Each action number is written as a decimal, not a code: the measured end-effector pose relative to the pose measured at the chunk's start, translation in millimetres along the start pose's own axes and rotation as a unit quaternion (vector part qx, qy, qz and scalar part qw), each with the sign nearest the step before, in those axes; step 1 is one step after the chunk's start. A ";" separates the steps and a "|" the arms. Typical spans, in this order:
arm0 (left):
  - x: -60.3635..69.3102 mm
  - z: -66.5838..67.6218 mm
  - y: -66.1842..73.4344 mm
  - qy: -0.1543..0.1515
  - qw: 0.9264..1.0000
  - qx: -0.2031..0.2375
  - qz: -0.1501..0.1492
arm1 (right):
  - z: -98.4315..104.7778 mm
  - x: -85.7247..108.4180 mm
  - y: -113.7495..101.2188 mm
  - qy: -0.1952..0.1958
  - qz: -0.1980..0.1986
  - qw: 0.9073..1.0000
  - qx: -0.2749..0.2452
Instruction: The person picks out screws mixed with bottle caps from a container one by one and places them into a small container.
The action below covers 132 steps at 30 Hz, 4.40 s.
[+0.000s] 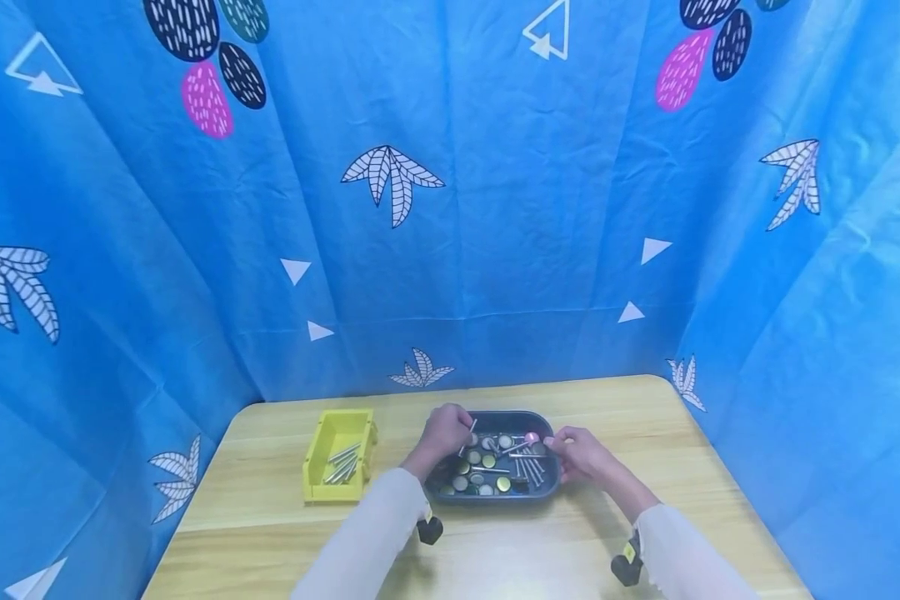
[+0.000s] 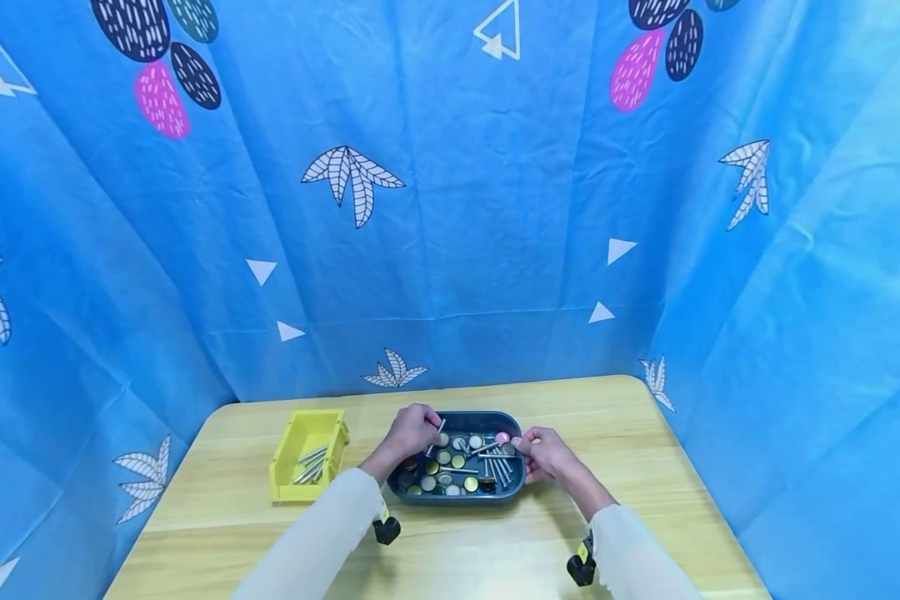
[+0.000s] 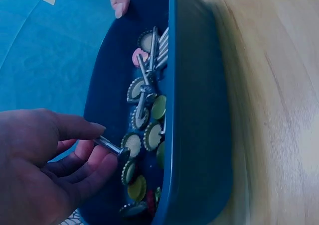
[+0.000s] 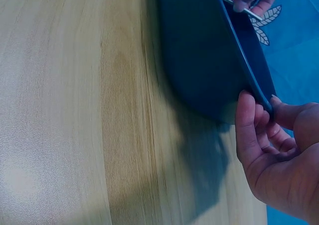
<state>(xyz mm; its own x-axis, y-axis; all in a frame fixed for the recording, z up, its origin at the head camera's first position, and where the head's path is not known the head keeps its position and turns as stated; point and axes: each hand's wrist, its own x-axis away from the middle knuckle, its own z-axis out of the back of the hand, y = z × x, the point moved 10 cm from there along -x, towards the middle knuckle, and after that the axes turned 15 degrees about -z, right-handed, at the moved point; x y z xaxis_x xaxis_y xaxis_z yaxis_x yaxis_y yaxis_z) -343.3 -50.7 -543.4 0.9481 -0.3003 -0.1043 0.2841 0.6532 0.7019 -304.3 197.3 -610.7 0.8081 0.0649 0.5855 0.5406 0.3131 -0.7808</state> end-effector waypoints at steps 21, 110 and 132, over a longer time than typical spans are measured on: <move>9.4 48.9 10.9 0.006 0.997 -0.046 -0.065 | -1.1 0.0 3.3 0.008 -0.013 1.000 -0.024; 84.1 135.0 -135.5 0.030 0.983 -0.178 0.025 | -0.1 2.9 3.4 0.029 -0.012 1.000 -0.004; 46.4 139.0 -61.8 0.117 0.977 -0.172 -0.052 | -2.1 0.9 4.8 0.022 -0.011 1.000 -0.012</move>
<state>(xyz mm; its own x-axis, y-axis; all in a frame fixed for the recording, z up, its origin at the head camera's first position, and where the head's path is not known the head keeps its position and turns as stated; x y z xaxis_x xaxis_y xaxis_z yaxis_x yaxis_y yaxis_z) -336.8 -201.6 -493.7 0.9070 -0.2364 -0.3486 0.3730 0.8352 0.4041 -300.5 196.9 -614.4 0.8050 0.0168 0.5931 0.5636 0.2907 -0.7732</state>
